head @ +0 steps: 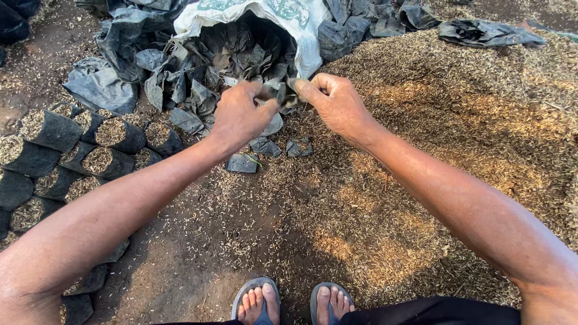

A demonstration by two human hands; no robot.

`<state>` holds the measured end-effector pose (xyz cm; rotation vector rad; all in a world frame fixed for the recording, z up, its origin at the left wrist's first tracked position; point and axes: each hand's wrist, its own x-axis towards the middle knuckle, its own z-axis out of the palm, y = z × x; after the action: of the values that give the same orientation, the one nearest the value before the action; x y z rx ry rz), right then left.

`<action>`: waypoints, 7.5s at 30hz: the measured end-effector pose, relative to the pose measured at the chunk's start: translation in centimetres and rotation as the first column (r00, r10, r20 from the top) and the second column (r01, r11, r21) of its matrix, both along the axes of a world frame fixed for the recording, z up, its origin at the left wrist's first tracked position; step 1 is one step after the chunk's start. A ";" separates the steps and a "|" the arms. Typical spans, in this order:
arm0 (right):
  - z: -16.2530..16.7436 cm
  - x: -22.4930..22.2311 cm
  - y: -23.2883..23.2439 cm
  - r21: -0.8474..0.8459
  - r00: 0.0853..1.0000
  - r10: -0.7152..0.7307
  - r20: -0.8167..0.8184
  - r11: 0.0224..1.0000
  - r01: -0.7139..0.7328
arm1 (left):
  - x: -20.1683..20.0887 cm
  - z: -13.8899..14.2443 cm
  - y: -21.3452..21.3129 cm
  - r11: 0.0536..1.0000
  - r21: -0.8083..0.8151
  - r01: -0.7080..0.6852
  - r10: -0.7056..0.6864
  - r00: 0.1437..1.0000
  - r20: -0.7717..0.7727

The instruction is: The person stands on bare ground beside stacks of black nursery pots and a pile of dry husk-like growing medium. They pick up empty pots, press handfuls of the medium into each pot by hand, and place the filled pots onto stacked rows of finished pots.

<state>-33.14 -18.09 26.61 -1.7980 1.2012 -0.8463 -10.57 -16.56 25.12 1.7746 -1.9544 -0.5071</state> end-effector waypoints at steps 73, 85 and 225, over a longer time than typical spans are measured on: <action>-1.6 0.3 4.6 -0.262 0.658 0.172 -0.733 0.821 -0.507 | -3.7 -1.9 1.9 0.842 -0.465 0.274 -0.306 0.952 0.006; -4.9 -18.8 4.2 -0.087 0.632 -0.191 -0.751 0.978 0.192 | -0.1 -7.3 7.2 0.939 -0.344 -0.012 -0.073 0.970 -0.232; -22.2 -14.7 23.6 -0.336 0.531 -0.443 -0.722 0.896 0.290 | -8.6 -23.6 7.1 0.947 0.299 0.121 -0.138 0.990 0.038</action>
<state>-47.82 5.51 4.37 -2.1864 2.2105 -0.3343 -19.19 -9.48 1.52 1.8610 -2.1373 -0.8410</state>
